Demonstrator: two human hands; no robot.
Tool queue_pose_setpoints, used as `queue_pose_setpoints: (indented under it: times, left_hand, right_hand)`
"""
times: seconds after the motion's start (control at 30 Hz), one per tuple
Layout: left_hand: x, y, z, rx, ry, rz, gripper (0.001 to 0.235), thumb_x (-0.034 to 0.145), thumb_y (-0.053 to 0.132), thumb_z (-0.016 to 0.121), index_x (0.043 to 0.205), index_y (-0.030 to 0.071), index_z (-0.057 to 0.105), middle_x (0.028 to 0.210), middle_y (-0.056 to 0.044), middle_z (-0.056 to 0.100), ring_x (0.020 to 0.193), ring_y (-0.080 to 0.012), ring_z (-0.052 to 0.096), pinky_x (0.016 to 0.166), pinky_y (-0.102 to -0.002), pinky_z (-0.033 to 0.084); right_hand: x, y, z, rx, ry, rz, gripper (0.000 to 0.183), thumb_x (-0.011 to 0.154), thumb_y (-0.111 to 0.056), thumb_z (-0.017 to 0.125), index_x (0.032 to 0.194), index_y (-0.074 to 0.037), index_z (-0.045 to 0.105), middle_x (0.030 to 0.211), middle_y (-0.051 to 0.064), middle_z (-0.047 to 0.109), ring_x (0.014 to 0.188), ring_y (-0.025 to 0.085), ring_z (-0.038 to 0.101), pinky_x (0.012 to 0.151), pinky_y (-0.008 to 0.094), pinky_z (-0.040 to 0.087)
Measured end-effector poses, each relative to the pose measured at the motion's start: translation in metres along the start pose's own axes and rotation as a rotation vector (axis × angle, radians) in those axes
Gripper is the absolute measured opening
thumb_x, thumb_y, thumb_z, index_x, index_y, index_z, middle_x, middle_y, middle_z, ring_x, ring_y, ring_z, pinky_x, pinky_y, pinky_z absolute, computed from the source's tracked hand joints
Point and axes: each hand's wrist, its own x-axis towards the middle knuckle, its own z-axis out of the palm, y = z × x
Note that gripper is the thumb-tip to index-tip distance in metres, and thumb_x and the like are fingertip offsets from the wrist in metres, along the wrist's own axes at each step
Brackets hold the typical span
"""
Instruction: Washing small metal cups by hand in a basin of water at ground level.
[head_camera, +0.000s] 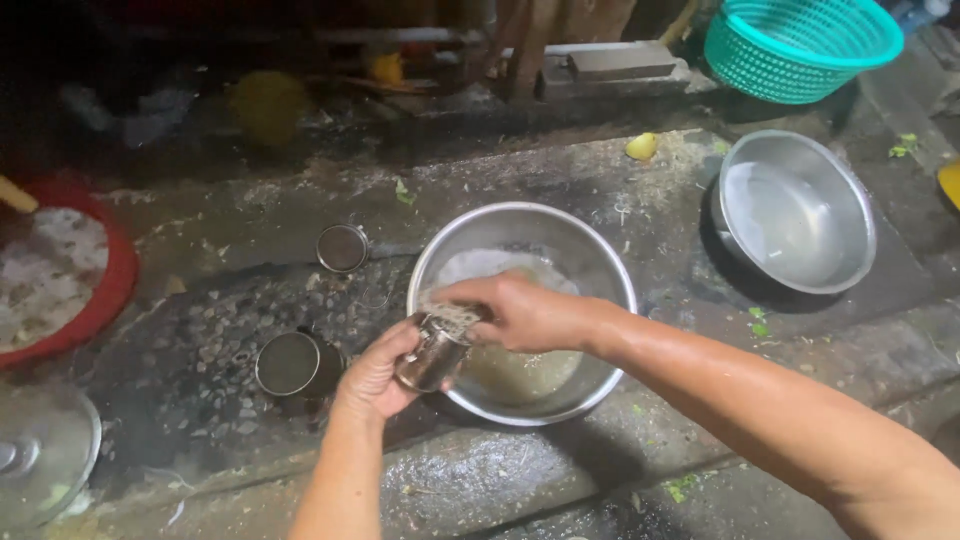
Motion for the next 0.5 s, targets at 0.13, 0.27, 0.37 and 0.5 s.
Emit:
queue_pose_setpoints:
  times: [0.13,0.27,0.37,0.5]
  left_hand:
    - [0.000,-0.015,0.047,-0.046,0.279,0.056,0.017,0.094,0.013,0.091,0.110,0.009,0.087,0.102,-0.019,0.087,0.090,-0.0387,0.086,0.077,-0.058,0.072]
    - [0.015,-0.019,0.039,-0.017,0.491,0.109,0.035,0.084,0.006,0.100,0.112,0.009,0.078,0.100,-0.016,0.083,0.094,-0.0391,0.084,0.084,-0.056,0.071]
    - [0.034,-0.016,0.022,0.197,0.375,0.129,0.029,0.088,0.006,0.097,0.116,0.005,0.089,0.107,-0.017,0.087,0.100,-0.0349,0.087,0.086,-0.050,0.073]
    - [0.034,-0.009,0.018,0.264,0.533,0.297,0.028,0.083,0.007,0.101,0.109,0.002,0.090,0.097,-0.019,0.086,0.086,-0.0322,0.086,0.071,-0.043,0.072]
  right_hand:
    - [-0.002,0.017,0.011,-0.073,0.000,0.038,0.052,0.099,-0.014,0.085,0.150,-0.018,0.077,0.131,0.014,0.088,0.124,0.039,0.082,0.108,0.054,0.065]
    - [-0.019,-0.007,0.001,0.015,-0.095,0.216,0.042,0.102,-0.024,0.075,0.143,-0.027,0.083,0.122,0.006,0.091,0.115,0.029,0.084,0.106,0.047,0.066]
    - [-0.021,-0.006,0.008,0.223,-0.029,0.270,0.037,0.100,-0.015,0.082,0.136,-0.013,0.089,0.111,0.012,0.090,0.095,0.024,0.080,0.095,0.041,0.069]
    - [-0.007,0.015,0.021,0.051,0.151,0.081,0.024,0.095,-0.012,0.087,0.118,-0.014,0.091,0.096,0.011,0.084,0.087,0.026,0.082,0.079,0.042,0.069]
